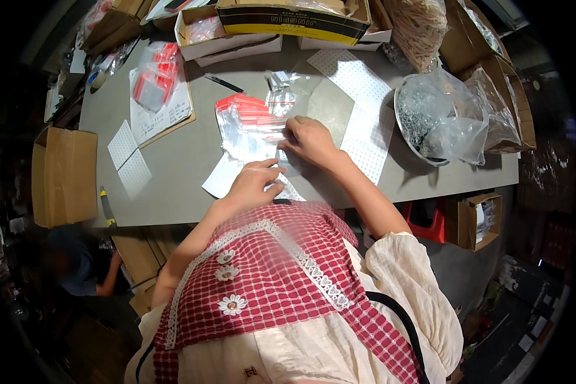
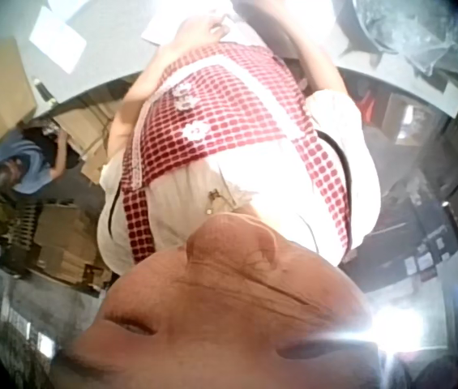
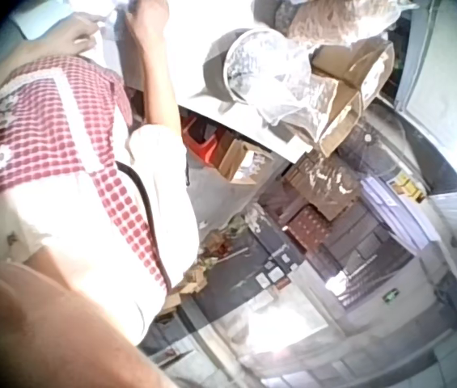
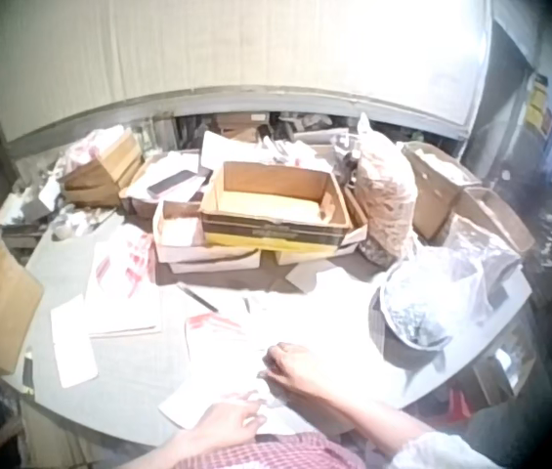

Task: The person picks up a cardboard box from a pallet and places it on a table. They then place sheets of small white labels into clear plastic bags.

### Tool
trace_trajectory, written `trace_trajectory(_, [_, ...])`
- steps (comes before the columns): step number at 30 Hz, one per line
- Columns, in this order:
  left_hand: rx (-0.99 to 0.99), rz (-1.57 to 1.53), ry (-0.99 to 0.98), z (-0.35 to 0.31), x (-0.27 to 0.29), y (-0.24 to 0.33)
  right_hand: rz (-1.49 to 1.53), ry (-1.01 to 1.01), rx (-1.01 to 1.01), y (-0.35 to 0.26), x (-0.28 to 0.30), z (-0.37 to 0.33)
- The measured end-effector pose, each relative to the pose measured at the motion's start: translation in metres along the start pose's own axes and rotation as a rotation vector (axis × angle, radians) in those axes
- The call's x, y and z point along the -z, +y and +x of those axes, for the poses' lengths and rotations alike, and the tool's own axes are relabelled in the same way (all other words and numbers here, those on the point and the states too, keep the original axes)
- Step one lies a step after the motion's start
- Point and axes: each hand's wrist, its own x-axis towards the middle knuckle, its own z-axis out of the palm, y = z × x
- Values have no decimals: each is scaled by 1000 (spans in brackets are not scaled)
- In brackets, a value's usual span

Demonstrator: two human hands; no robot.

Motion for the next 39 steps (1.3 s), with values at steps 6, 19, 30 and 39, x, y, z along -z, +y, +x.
trace_trajectory(6, [-172, 21, 29, 0, 10, 5, 187, -62, -3, 19, 8, -6])
trace_trajectory(19, [-125, -6, 41, 3, 6, 6, 586, -22, -356, 38, 32, -13])
trace_trajectory(30, [-179, -9, 54, 6, 3, 4, 663, -66, -417, 19, 31, -9])
trace_trajectory(39, [-250, 30, 77, 11, 8, 8, 271, -103, -149, 38, 20, -10])
